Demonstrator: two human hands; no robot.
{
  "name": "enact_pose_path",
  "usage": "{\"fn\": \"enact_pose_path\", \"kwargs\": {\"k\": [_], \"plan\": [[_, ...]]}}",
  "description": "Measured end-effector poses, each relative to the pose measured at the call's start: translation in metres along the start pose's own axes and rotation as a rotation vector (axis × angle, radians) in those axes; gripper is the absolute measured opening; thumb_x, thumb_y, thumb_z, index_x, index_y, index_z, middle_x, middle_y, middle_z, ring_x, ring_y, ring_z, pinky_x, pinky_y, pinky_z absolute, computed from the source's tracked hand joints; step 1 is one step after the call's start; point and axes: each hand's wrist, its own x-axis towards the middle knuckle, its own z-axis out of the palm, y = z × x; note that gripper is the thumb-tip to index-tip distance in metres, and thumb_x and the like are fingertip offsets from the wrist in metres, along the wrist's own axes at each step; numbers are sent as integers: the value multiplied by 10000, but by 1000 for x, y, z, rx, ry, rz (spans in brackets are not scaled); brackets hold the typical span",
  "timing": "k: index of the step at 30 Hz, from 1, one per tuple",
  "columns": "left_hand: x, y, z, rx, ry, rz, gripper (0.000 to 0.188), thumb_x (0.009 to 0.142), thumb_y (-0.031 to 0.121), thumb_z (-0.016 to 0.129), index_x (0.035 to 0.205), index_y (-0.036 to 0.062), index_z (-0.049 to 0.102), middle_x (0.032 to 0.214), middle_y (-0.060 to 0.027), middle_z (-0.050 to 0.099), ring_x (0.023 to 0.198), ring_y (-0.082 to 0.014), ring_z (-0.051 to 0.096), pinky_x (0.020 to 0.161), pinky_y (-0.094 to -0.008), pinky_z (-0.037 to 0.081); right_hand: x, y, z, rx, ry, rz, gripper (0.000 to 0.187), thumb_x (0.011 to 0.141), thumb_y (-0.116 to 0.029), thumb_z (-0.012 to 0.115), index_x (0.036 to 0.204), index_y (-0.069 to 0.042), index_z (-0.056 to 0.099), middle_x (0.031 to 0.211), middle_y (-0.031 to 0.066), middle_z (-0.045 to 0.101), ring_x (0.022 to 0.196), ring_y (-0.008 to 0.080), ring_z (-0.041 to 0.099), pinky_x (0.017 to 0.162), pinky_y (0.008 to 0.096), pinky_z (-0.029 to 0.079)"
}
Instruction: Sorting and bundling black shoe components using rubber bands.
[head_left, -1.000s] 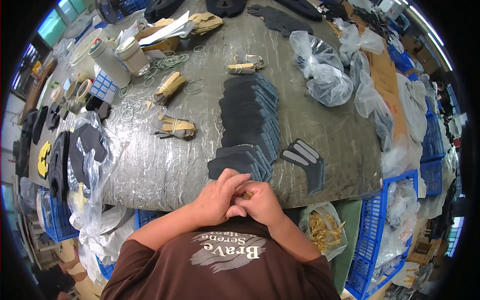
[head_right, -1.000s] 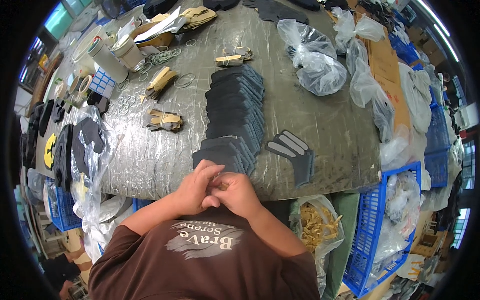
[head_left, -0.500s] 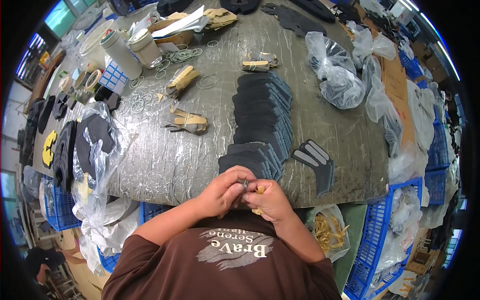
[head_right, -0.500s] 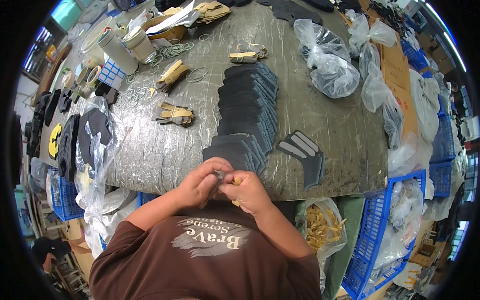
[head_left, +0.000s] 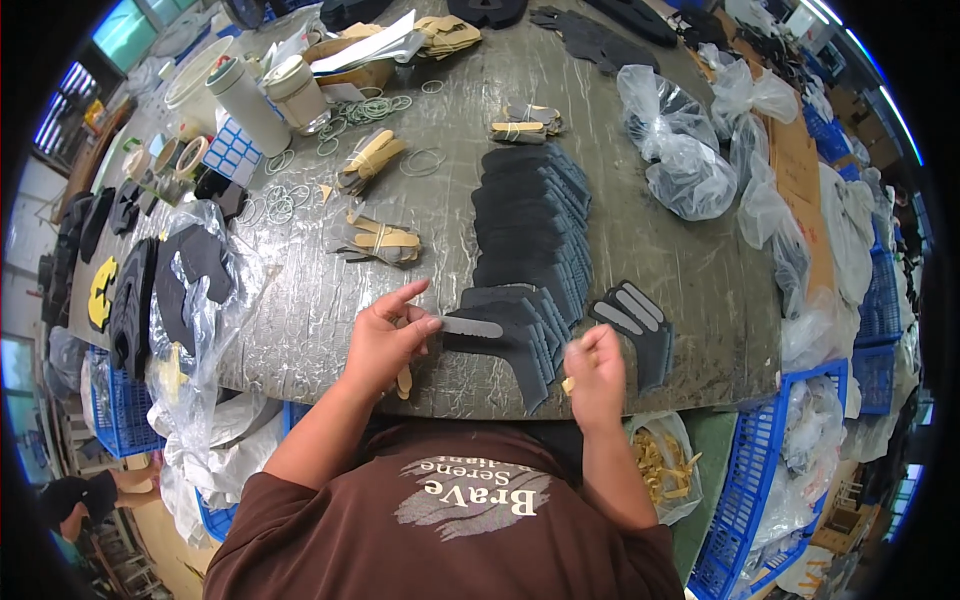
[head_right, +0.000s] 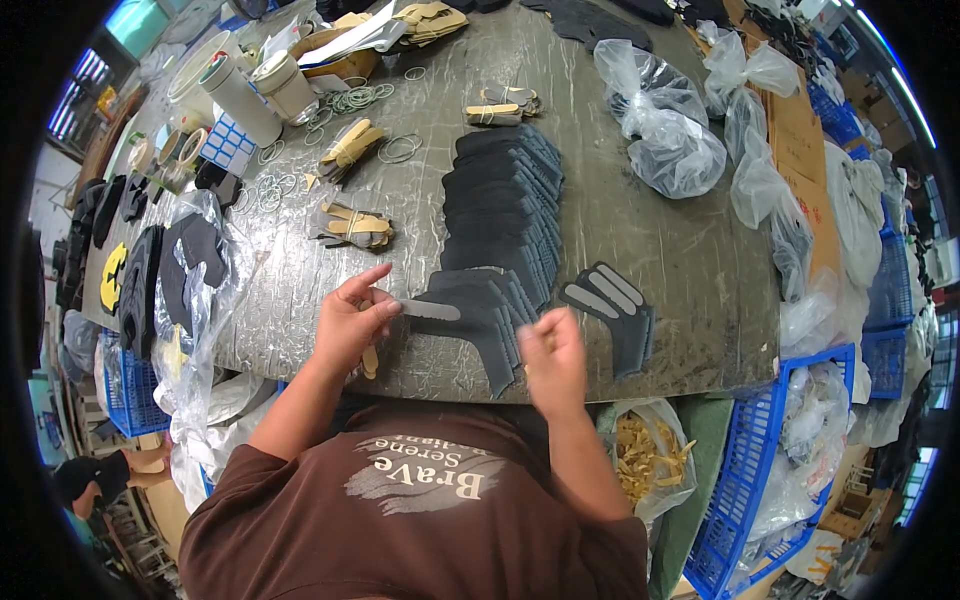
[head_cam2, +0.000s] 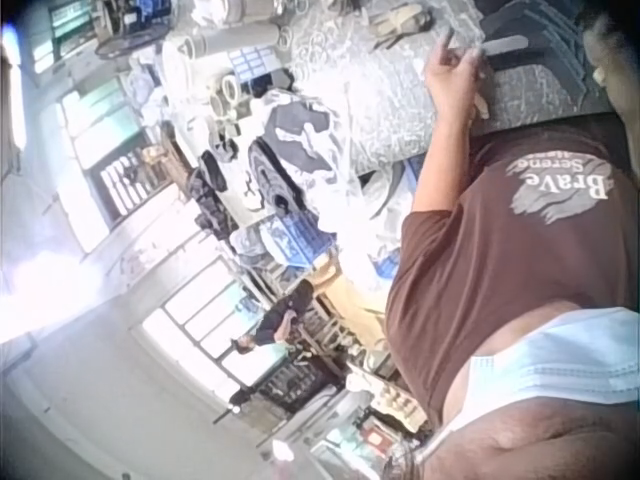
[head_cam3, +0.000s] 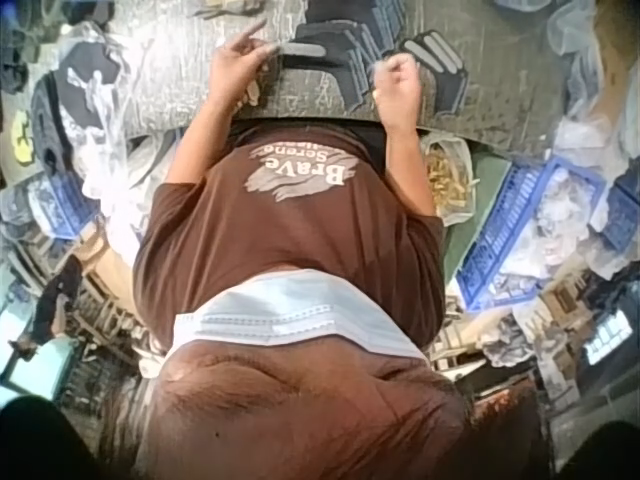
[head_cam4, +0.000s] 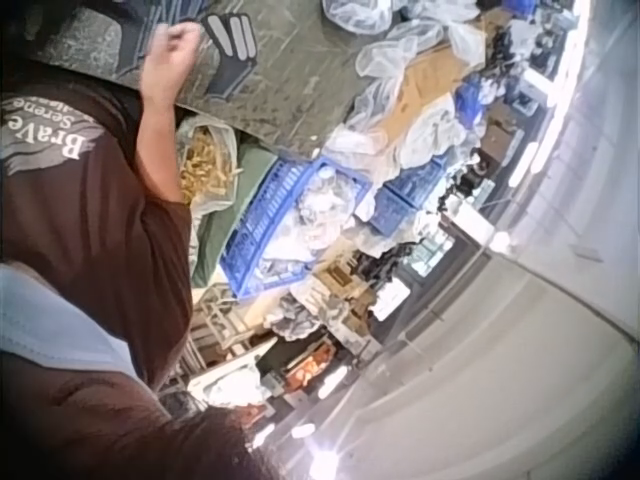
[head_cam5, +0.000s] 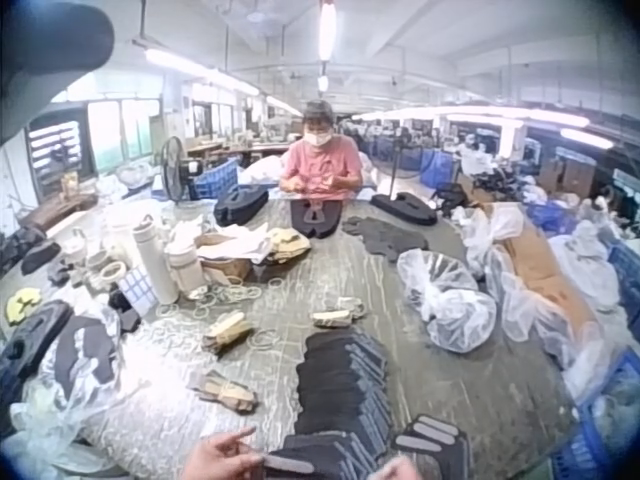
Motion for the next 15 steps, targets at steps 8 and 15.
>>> {"fn": "enact_pose_path", "kwargs": {"k": [8, 15], "plan": [[5, -13, 15, 300, -145, -139, 114, 814, 96, 676, 834, -14, 654, 652, -25, 615, 530, -80, 584, 487, -224, 443, -8, 18, 18, -1135, -213, -803, 149, 711, -94, 684, 850, -64, 640, 668, 41, 512, 618, 216, 539, 500, 338, 448], [7, -10, 19, 360, -134, -168, 82, 811, 65, 669, 824, -13, 647, 655, -23, 613, 519, -71, 562, 458, -209, 410, -5, 21, 18, -1166, -227, -846, 97, 747, -95, 617, 833, -56, 642, 783, 39, 552, 607, 202, 541, 508, 326, 462]]}}
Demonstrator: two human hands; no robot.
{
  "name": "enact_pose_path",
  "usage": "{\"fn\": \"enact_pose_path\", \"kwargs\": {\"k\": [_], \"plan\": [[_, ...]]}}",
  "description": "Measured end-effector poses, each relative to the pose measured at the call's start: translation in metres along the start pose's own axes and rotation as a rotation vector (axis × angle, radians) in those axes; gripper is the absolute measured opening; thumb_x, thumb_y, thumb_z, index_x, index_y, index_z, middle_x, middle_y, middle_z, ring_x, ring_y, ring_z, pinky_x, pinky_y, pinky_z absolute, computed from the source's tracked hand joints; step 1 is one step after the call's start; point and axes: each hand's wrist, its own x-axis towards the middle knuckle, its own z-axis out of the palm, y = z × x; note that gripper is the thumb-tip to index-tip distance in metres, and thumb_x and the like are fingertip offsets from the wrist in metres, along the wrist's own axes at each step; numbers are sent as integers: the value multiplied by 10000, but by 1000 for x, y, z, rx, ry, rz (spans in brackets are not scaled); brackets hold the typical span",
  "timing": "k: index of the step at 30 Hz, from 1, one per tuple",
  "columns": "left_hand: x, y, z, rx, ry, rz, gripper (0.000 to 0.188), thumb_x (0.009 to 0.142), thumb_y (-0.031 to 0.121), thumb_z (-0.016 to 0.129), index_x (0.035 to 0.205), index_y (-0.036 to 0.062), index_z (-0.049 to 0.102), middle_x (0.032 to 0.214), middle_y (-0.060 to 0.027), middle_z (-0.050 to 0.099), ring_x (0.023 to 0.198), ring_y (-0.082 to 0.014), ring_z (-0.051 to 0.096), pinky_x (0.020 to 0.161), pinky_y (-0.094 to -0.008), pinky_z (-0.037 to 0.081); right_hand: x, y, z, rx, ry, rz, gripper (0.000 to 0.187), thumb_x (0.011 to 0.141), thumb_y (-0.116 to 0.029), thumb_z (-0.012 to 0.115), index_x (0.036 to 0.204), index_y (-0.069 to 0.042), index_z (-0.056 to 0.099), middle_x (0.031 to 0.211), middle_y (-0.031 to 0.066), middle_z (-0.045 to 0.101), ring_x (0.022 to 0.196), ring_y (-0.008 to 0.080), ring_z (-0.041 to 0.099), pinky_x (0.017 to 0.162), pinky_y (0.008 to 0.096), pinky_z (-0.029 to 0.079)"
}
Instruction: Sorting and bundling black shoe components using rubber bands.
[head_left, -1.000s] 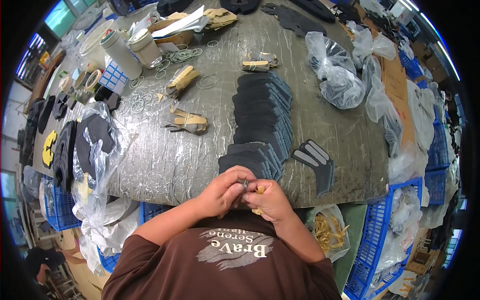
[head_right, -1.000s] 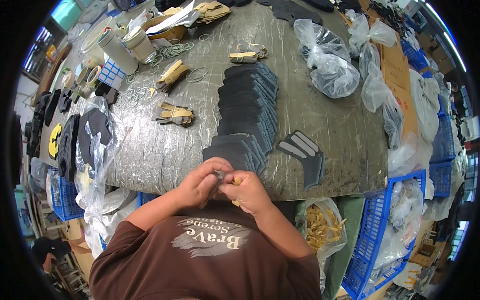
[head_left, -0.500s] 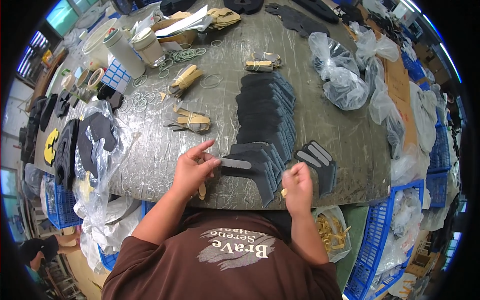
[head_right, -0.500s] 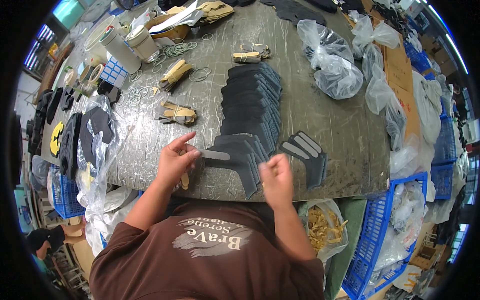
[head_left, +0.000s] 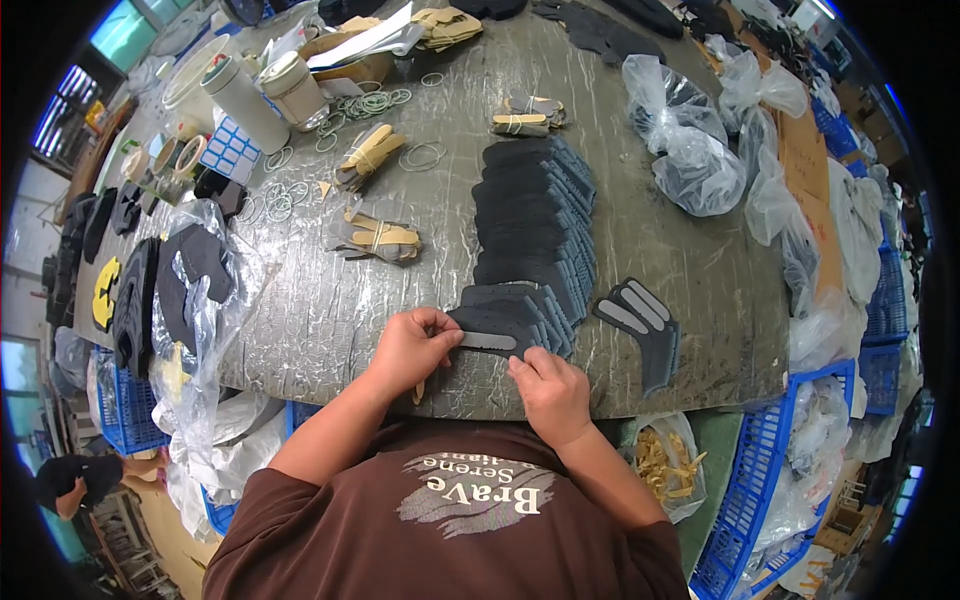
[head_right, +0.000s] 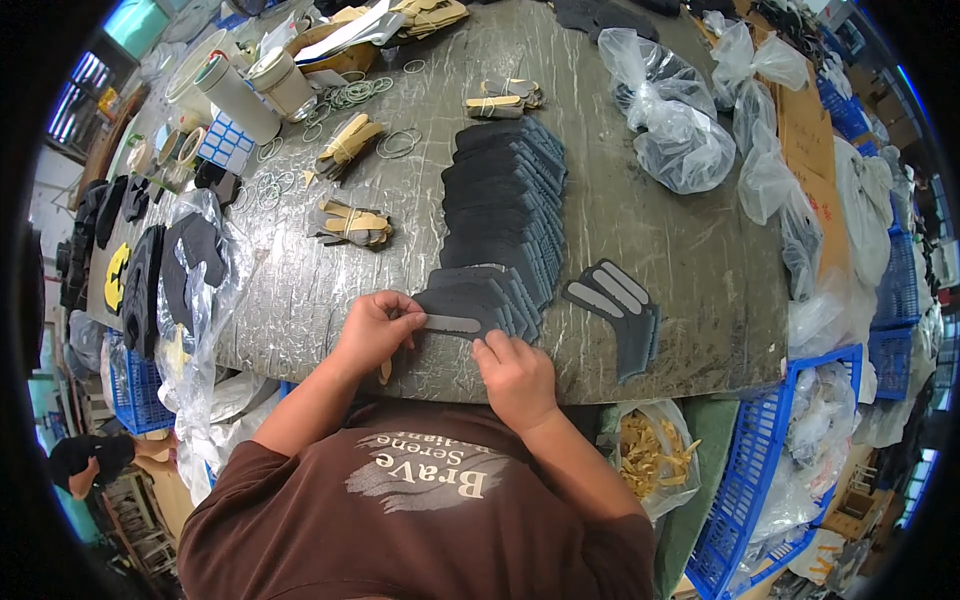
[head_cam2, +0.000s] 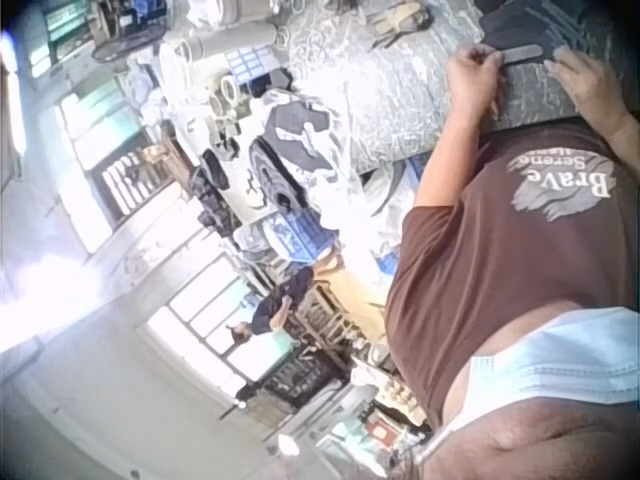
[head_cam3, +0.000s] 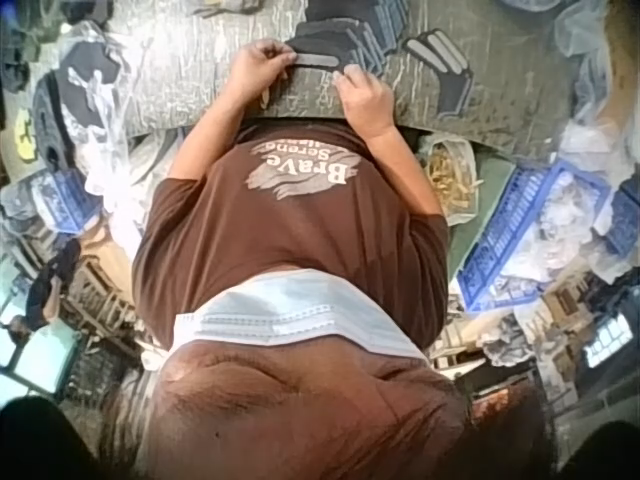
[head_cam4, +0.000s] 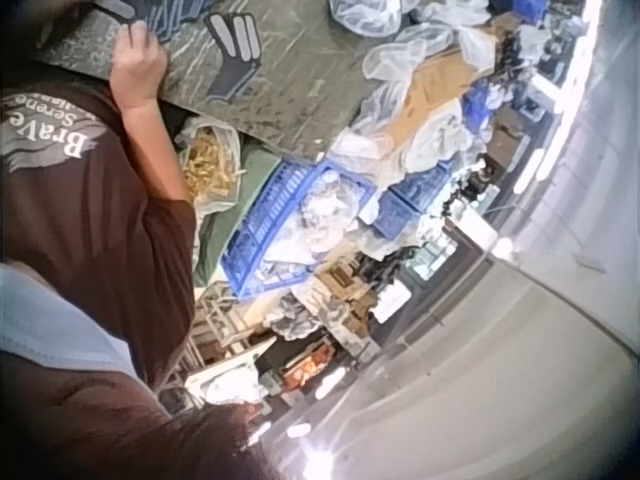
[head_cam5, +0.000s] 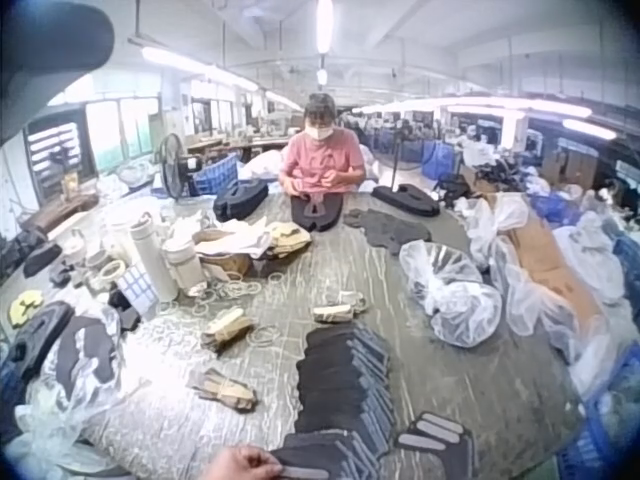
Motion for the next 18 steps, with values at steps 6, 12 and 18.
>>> {"fn": "enact_pose_path", "kwargs": {"k": [6, 12, 18], "plan": [[1, -2, -2, 4, 0, 20, 114, 818, 93, 662, 825, -21, 655, 635, -22, 602, 520, -84, 590, 478, -232, 454, -2, 1, 1, -27, -10, -41, 112, 719, -86, 606, 813, -47, 652, 1061, 26, 641, 600, 173, 547, 514, 318, 461], [1, -6, 0, 274, 110, 213, 119, 779, 111, 683, 816, -1, 672, 699, -122, 659, 610, -216, 645, 572, -314, 496, -2, 0, 3, -41, -34, -30, 129, 703, -96, 601, 813, -52, 653, 1084, 26, 646, 600, 169, 550, 518, 311, 463], [3, -2, 2, 516, 161, 492, 50, 756, 57, 679, 777, 14, 664, 682, -115, 612, 611, -233, 594, 599, -298, 474, -3, 3, 1, 10, -45, 0, 172, 716, -102, 613, 880, -60, 641, 1077, 30, 642, 631, 186, 589, 540, 322, 481]]}}
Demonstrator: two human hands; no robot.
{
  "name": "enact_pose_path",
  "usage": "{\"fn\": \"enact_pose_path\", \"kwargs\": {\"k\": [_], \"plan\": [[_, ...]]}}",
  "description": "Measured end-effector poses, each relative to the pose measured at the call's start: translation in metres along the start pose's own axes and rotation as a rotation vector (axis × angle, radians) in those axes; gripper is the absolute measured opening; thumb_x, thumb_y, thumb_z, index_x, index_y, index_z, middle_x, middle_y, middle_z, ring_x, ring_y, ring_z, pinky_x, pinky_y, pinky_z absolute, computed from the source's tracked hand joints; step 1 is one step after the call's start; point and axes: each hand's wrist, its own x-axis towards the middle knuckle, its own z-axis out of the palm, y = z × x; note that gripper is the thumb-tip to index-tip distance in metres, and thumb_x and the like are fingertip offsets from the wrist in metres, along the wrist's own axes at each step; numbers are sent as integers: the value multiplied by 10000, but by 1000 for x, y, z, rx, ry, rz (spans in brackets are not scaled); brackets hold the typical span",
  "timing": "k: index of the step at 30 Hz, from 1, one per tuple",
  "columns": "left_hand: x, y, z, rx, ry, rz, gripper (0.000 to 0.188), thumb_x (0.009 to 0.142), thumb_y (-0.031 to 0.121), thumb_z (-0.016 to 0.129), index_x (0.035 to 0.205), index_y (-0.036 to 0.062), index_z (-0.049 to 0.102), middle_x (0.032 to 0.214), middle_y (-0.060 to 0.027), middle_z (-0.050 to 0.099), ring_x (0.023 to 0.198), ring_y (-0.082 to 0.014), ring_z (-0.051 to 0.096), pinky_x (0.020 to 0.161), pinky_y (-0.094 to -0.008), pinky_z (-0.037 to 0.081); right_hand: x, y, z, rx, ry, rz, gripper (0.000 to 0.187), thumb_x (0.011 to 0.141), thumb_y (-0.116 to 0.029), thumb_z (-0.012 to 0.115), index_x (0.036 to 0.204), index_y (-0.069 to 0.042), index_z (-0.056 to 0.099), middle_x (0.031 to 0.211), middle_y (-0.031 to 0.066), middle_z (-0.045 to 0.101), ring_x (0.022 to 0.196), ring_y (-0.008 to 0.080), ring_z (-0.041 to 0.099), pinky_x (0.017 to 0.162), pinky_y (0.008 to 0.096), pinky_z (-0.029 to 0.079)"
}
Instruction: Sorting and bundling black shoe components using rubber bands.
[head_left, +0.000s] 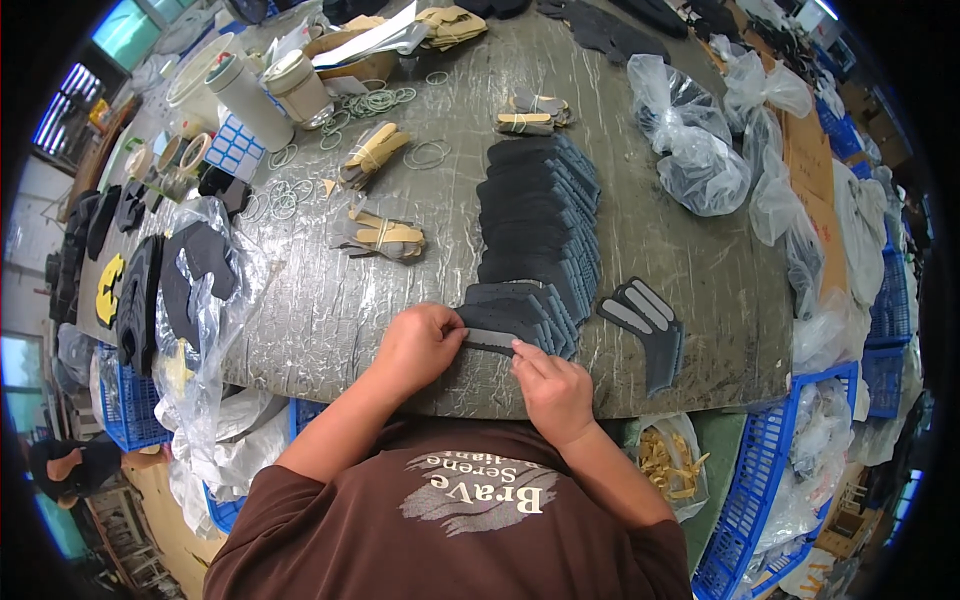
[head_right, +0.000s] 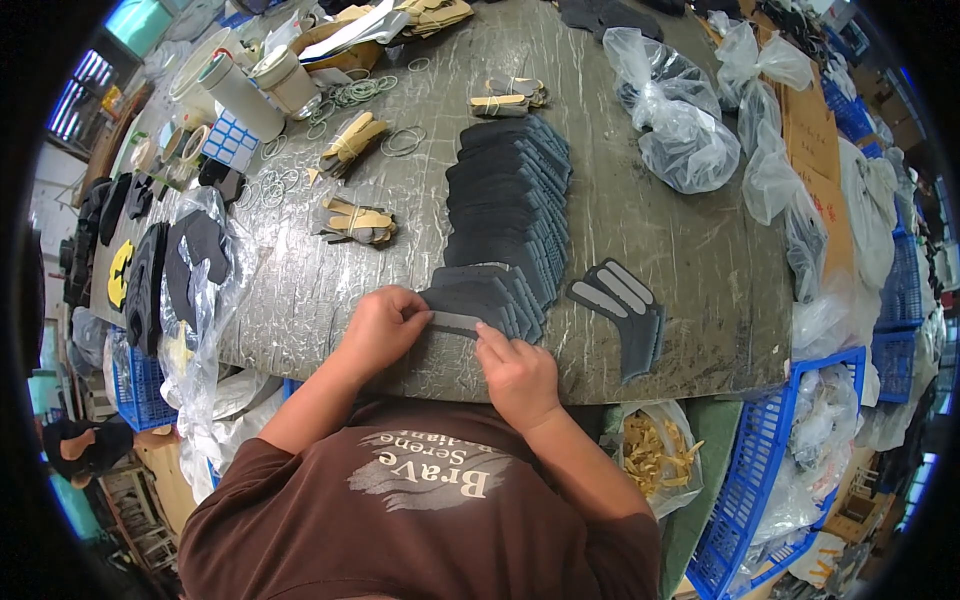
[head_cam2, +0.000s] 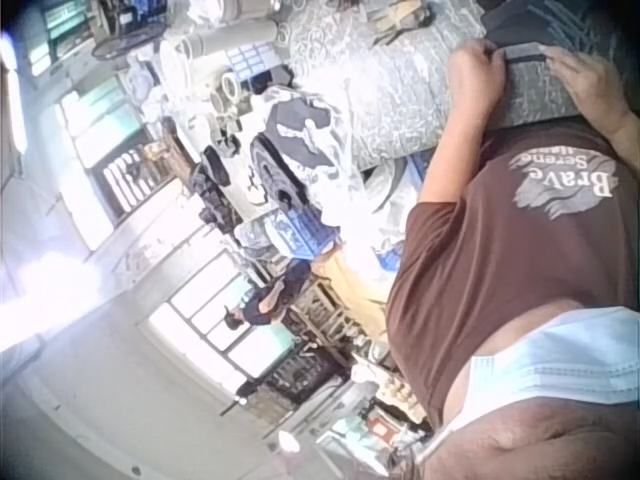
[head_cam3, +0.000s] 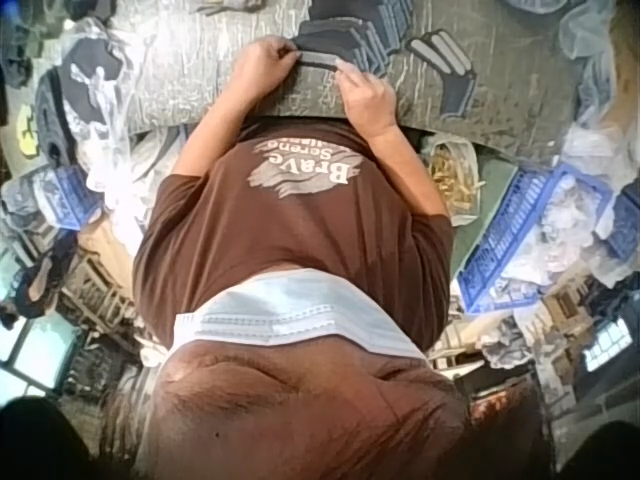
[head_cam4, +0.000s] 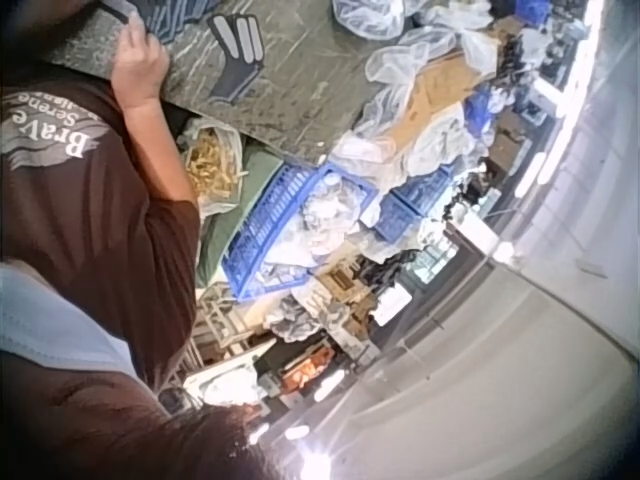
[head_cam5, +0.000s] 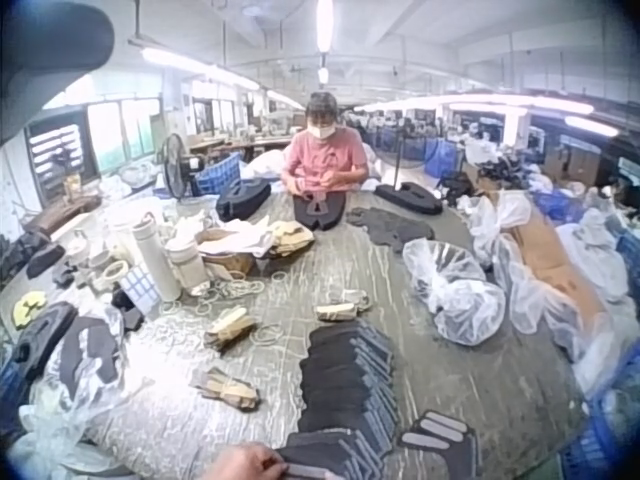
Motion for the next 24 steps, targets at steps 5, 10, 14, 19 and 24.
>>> {"fn": "enact_pose_path", "kwargs": {"k": [5, 10, 14, 19, 24], "plan": [[-3, 11, -3, -280, -82, -136, 61, 756, 29, 682, 801, 11, 645, 724, -94, 621, 632, -216, 580, 611, -278, 471, 2, -6, -9, 199, 218, 299, 250, 738, -36, 699, 980, -18, 641, 980, 100, 640, 756, 289, 637, 661, 339, 516], [0, 12, 11, -281, 6, 142, 165, 771, 26, 676, 929, 3, 635, 1030, -132, 623, 807, -251, 641, 692, -329, 510, -2, 14, -58, 381, 240, 590, 109, 780, 7, 641, 885, 1, 670, 803, 145, 633, 715, 266, 623, 664, 327, 491], [1, 12, 7, 93, -158, 252, 246, 779, 61, 670, 1014, 8, 619, 1117, -144, 592, 877, -289, 642, 729, -363, 519, -13, 63, -82, -25, 337, 662, 115, 786, -5, 625, 893, 18, 660, 859, 129, 625, 788, 266, 604, 732, 329, 482], [-14, 26, 0, -45, -148, 343, 601, 808, 360, 654, 1283, 60, 442, 1161, -170, 506, 799, -349, 609, 655, -411, 515, 4, 8, -61, 492, 197, 535, 90, 779, 2, 630, 857, 8, 673, 836, 108, 647, 787, 196, 619, 716, 291, 484], [-17, 40, -3, -83, -154, 569, 860, 730, 547, 624, 1378, 70, 322, 1076, -164, 488, 750, -317, 594, 547, -377, 507, 24, -39, -31, 929, -107, 375, 88, 803, -33, 642, 870, 23, 654, 781, 131, 648, 683, 214, 630, 607, 313, 482]]}}
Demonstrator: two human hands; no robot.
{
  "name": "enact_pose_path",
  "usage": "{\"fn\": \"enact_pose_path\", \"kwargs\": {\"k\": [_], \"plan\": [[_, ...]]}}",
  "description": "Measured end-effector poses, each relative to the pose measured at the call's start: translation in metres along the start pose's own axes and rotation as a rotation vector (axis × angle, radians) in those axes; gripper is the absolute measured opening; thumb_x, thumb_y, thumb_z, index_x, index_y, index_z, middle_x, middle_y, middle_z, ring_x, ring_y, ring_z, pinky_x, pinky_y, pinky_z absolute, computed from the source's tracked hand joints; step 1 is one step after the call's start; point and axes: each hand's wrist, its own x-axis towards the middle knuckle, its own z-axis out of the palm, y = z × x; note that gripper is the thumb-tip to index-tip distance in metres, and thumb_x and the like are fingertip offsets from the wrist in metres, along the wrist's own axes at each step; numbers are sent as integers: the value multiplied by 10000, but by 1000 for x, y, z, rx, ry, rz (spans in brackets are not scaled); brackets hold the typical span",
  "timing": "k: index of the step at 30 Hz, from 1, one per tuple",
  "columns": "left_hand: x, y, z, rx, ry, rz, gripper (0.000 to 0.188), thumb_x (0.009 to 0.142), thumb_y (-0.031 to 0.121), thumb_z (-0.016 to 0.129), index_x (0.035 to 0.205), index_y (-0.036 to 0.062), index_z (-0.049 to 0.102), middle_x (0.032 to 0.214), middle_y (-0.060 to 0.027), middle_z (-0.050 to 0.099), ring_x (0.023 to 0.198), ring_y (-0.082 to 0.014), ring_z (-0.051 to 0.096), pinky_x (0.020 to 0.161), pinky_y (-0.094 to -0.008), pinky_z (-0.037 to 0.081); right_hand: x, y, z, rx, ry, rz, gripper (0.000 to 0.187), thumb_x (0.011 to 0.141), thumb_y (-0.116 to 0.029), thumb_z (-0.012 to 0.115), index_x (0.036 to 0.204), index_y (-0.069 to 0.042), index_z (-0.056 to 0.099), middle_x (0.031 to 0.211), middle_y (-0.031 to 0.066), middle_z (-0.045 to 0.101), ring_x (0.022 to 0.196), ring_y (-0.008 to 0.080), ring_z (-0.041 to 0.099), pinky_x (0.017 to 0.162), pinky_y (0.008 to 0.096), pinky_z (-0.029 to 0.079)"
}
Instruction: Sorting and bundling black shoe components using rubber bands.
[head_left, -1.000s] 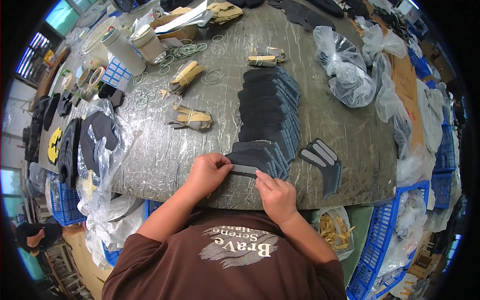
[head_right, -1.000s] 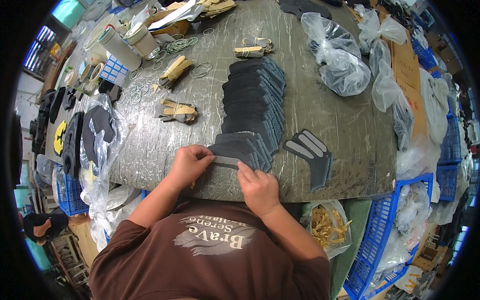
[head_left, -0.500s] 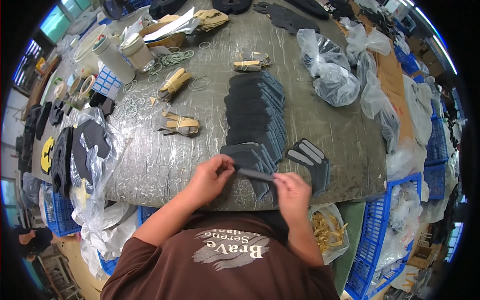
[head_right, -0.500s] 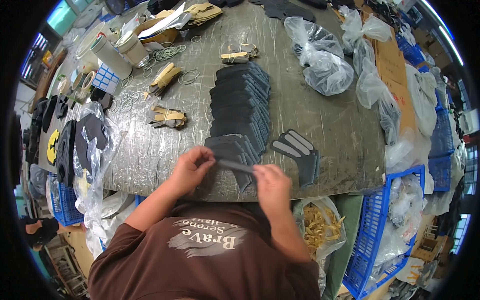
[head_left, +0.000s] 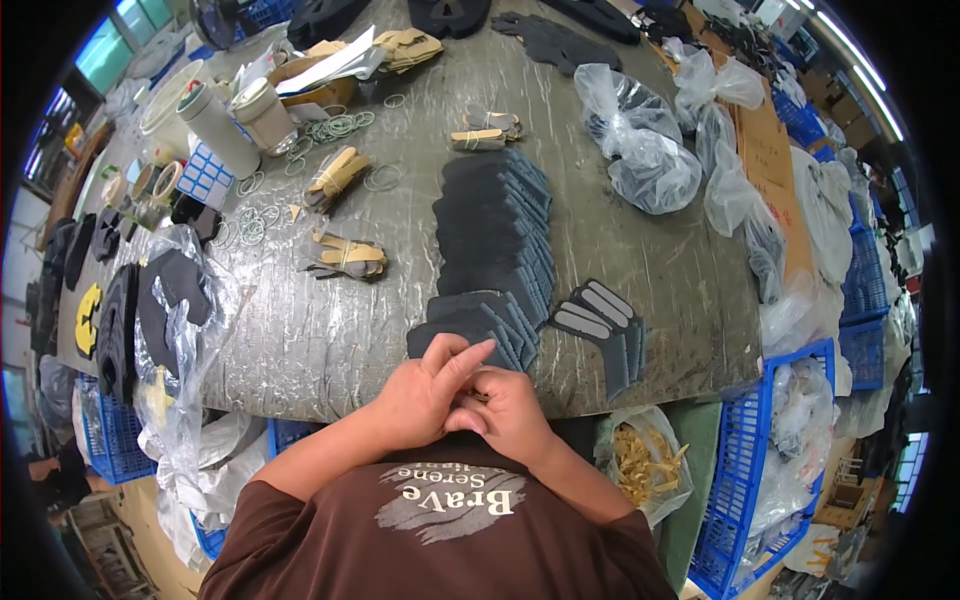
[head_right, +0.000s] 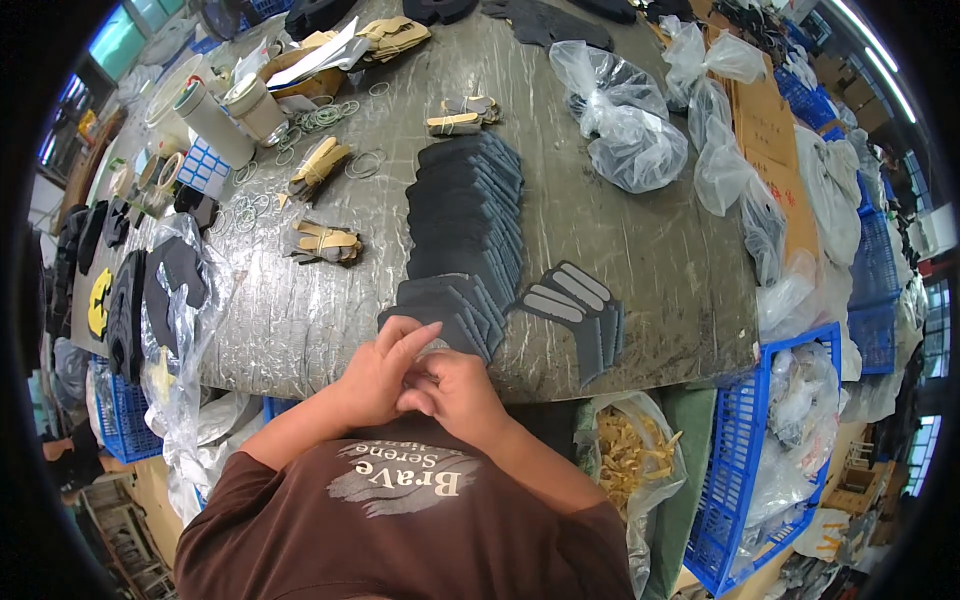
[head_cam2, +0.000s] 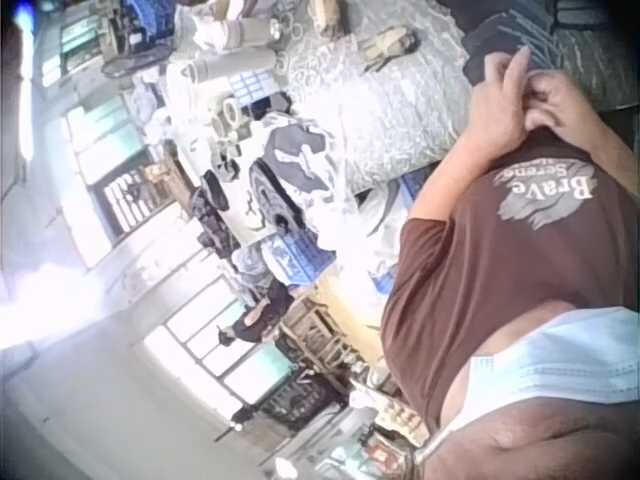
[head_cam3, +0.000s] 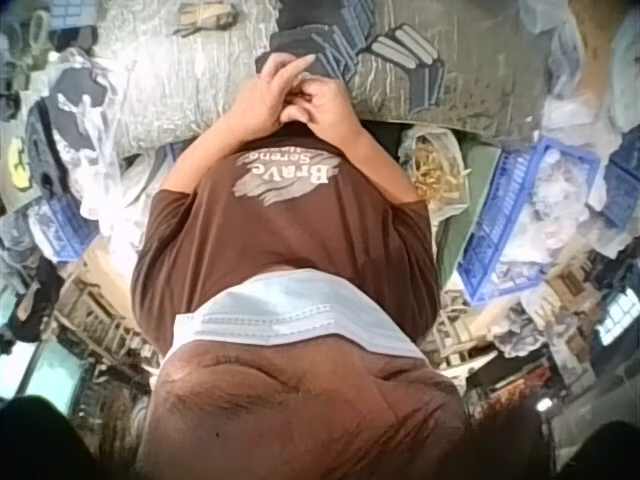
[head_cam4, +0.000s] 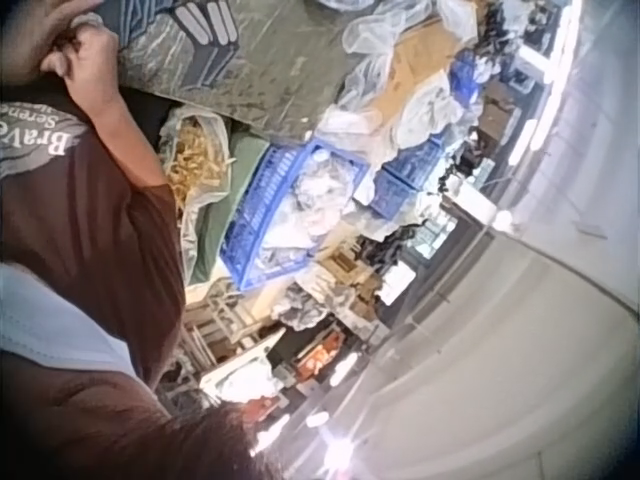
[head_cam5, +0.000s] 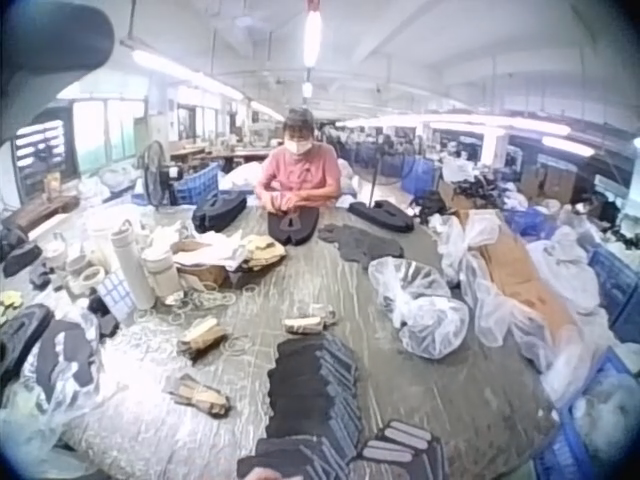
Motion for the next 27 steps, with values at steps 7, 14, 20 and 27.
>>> {"fn": "enact_pose_path", "kwargs": {"k": [7, 14, 20, 27], "plan": [[-7, -3, -1, -28, 13, 30, 852, 754, 541, 609, 1384, 58, 299, 1091, -162, 481, 743, -314, 593, 545, -379, 511, 2, 6, 3, 207, -70, 158, 91, 822, -43, 642, 852, 41, 656, 758, 76, 645, 674, 104, 587, 586, 257, 467], [-6, 0, -3, -103, -37, 13, 854, 751, 546, 616, 1376, 57, 301, 1142, -174, 473, 796, -343, 596, 613, -399, 520, -1, 11, 9, 400, -29, 277, 102, 853, -69, 605, 840, 24, 645, 726, 19, 607, 623, 68, 553, 542, 219, 434], [0, -16, -1, -485, 123, -66, 335, 860, 175, 623, 1155, 30, 560, 1107, -146, 534, 898, -283, 578, 747, -348, 485, -3, 20, 5, 826, -14, 377, 78, 891, -71, 528, 935, -36, 582, 706, -36, 521, 574, 19, 451, 496, 163, 350], [-9, -18, -15, -370, 106, -77, 81, 819, 70, 653, 890, 31, 646, 874, -67, 613, 755, -160, 592, 660, -267, 483, 2, 22, -7, 903, 243, 269, 82, 887, -61, 393, 877, -78, 473, 761, 53, 550, 571, 91, 477, 489, 213, 382]]}}
